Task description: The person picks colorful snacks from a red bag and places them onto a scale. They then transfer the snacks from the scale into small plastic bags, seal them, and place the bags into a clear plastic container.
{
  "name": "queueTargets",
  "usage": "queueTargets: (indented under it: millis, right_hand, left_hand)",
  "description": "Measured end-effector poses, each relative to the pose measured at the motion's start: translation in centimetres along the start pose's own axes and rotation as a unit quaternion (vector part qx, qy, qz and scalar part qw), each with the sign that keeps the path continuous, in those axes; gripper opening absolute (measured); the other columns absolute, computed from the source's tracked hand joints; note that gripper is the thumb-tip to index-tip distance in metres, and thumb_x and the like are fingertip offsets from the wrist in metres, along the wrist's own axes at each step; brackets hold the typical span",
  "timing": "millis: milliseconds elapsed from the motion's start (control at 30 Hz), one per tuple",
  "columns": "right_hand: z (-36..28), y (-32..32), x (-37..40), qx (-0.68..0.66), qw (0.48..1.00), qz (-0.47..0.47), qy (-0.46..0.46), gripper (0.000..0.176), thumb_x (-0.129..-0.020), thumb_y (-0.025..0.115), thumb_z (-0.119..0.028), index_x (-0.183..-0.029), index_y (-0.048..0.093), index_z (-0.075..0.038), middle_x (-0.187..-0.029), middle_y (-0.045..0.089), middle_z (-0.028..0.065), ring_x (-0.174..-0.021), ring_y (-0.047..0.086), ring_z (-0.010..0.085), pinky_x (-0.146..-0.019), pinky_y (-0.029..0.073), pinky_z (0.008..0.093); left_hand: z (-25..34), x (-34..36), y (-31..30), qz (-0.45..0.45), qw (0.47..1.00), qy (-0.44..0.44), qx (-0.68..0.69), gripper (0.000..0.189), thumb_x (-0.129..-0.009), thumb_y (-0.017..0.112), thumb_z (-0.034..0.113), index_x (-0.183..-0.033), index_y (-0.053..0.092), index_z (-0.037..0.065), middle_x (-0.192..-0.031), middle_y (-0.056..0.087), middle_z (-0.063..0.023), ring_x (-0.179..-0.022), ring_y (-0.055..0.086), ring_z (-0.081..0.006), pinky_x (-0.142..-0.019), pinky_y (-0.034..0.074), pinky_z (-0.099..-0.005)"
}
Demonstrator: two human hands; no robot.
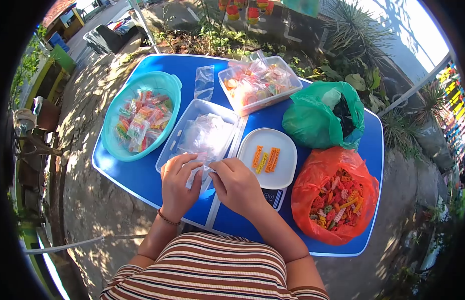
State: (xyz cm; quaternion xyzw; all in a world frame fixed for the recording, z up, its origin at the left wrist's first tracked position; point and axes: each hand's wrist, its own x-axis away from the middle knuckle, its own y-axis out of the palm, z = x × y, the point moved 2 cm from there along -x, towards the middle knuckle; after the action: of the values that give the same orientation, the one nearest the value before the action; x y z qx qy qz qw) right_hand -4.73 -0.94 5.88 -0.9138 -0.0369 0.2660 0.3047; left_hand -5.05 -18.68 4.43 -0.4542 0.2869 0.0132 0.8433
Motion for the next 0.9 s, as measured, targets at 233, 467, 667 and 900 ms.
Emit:
queueTargets:
  millis: [233, 467, 667, 900]
  right_hand:
    - [0.0, 2.1, -1.0, -0.002, 0.999, -0.039, -0.004, 0.018, -0.086, 0.074, -0.003, -0.104, 0.072, 0.000, -0.090, 0.069, 0.0141, -0.081, 0.068, 0.0299, -0.071, 0.054, 0.0388]
    - [0.7, 0.6, 0.4, -0.019, 0.999, -0.031, 0.029, 0.020, -0.085, 0.074, -0.003, -0.105, 0.070, -0.001, -0.088, 0.066, 0.0132, -0.082, 0.066, 0.0320, -0.072, 0.053, 0.0414]
    - [0.9, -0.7, 0.9, 0.000, 0.999, 0.042, 0.031, 0.035, -0.085, 0.075, -0.003, -0.119, 0.067, -0.003, -0.107, 0.069, 0.0152, -0.101, 0.067, 0.0327, -0.086, 0.054, 0.0408]
    - [1.2, -0.9, 1.6, -0.043, 0.994, 0.059, 0.084, 0.062, -0.087, 0.076, -0.008, -0.144, 0.052, -0.008, -0.135, 0.061, 0.0168, -0.119, 0.059, 0.0355, -0.101, 0.048, 0.0439]
  left_hand:
    - [-4.8, -1.6, 3.6, -0.186, 0.976, -0.039, -0.107, 0.017, -0.092, 0.068, 0.020, -0.101, 0.077, 0.009, -0.132, 0.067, -0.0150, -0.122, 0.062, -0.0340, -0.105, 0.043, -0.0469]
    - [-5.3, -1.3, 3.8, -0.133, 0.989, -0.048, -0.045, 0.017, -0.089, 0.070, 0.012, -0.105, 0.073, 0.006, -0.111, 0.073, -0.0130, -0.106, 0.068, -0.0330, -0.095, 0.050, -0.0453]
    - [-2.0, -3.1, 0.5, 0.030, 0.987, -0.036, 0.153, 0.016, -0.087, 0.065, -0.006, -0.100, 0.070, 0.003, -0.099, 0.068, -0.0132, -0.092, 0.069, -0.0328, -0.079, 0.056, -0.0380]
    - [-0.3, -2.9, 0.1, -0.017, 0.936, -0.058, 0.347, 0.019, -0.089, 0.069, -0.009, -0.104, 0.071, 0.003, -0.104, 0.069, -0.0093, -0.086, 0.071, -0.0168, -0.075, 0.057, -0.0267]
